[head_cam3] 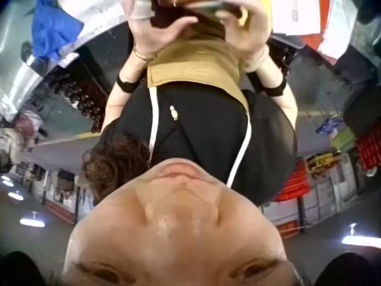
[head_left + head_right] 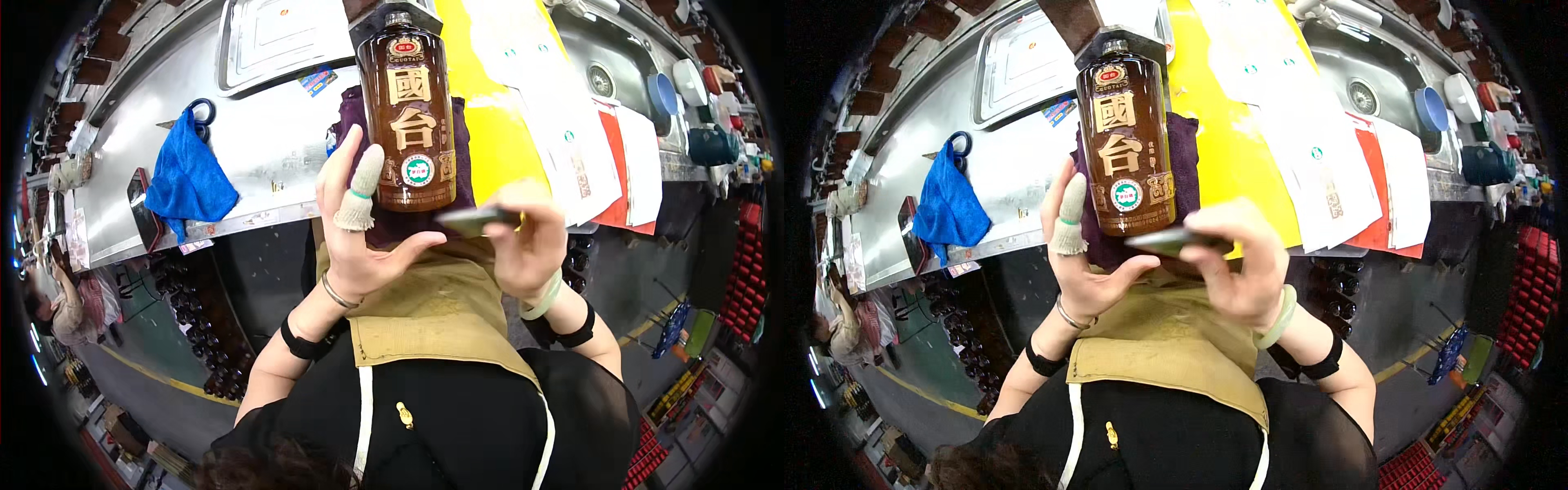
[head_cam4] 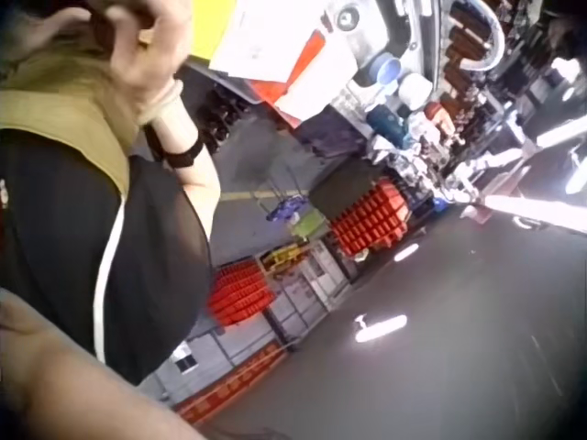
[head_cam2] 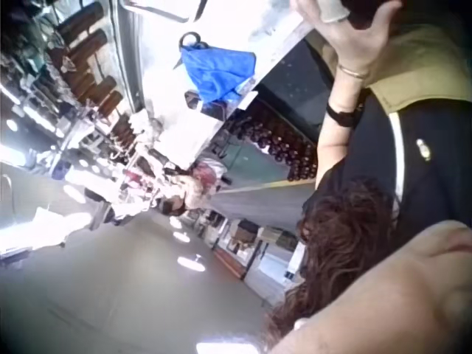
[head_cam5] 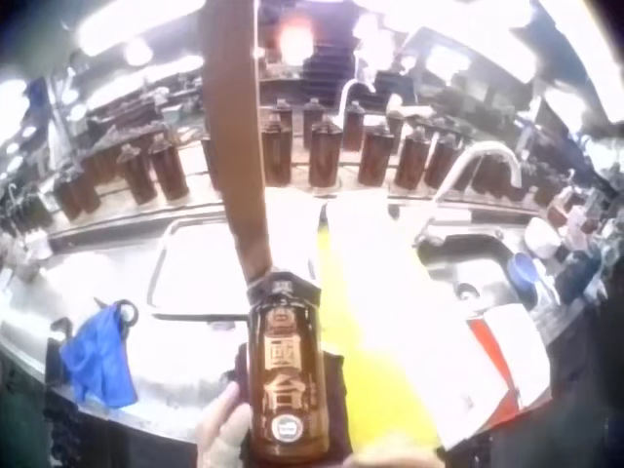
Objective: Applying labels to glass bottles by hand using a guide and smoothing tool.
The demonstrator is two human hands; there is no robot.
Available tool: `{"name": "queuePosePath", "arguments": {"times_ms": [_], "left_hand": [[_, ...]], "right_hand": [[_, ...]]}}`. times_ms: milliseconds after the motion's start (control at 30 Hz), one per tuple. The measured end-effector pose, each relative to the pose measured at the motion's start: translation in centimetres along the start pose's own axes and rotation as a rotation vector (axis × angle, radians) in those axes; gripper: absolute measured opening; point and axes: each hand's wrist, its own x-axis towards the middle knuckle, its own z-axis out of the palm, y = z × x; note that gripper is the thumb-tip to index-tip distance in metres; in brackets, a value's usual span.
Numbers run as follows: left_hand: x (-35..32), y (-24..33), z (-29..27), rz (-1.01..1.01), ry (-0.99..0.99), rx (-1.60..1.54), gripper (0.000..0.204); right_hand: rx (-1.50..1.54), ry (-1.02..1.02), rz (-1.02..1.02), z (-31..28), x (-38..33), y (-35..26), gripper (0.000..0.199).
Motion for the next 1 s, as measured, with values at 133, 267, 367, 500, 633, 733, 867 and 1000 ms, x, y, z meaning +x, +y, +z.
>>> {"name": "queuePosePath", "arguments": {"times_ms": [133, 267, 367, 500, 633, 733, 867, 1000], "left_hand": [[1.6, 0.9, 1.4, -0.187, 0.058, -0.283, 0.09], [3.0, 2.2, 2.8, -0.368, 0.032, -0.22, 0.089], [3.3, 2.9, 3.3, -0.408, 0.025, -0.17, 0.096], [3.6, 3.4, 3.4, -0.449, 0.0, -0.143, 0.102], [3.4, 3.6, 3.0, -0.478, -0.078, -0.011, 0.107], [3.4, 3.6, 2.6, -0.349, -0.069, 0.016, 0.108], [2.2, 2.7, 1.4, -0.066, 0.004, 0.048, 0.104], [-0.4, 1.9, 0.2, 0.154, -0.107, 0.413, 0.061]], "right_hand": [[0.059, 0.257, 0.304, 0.0, 1.4, 0.5, 0.03], [0.119, 0.313, 0.389, 0.8, 1.1, 0.4, 0.026], [0.129, 0.298, 0.45, 0.7, 0.7, 0.4, 0.027], [0.188, 0.297, 0.489, 0.7, 0.4, 0.7, 0.027], [0.212, 0.284, 0.498, 0.9, 0.4, 1.1, 0.03], [0.156, 0.262, 0.46, 0.8, 0.4, 1.5, 0.03], [-0.062, 0.127, 0.182, -0.3, 0.3, 3.1, 0.024], [-0.197, -0.023, -0.05, -1.1, 0.2, 3.2, 0.031]]}}
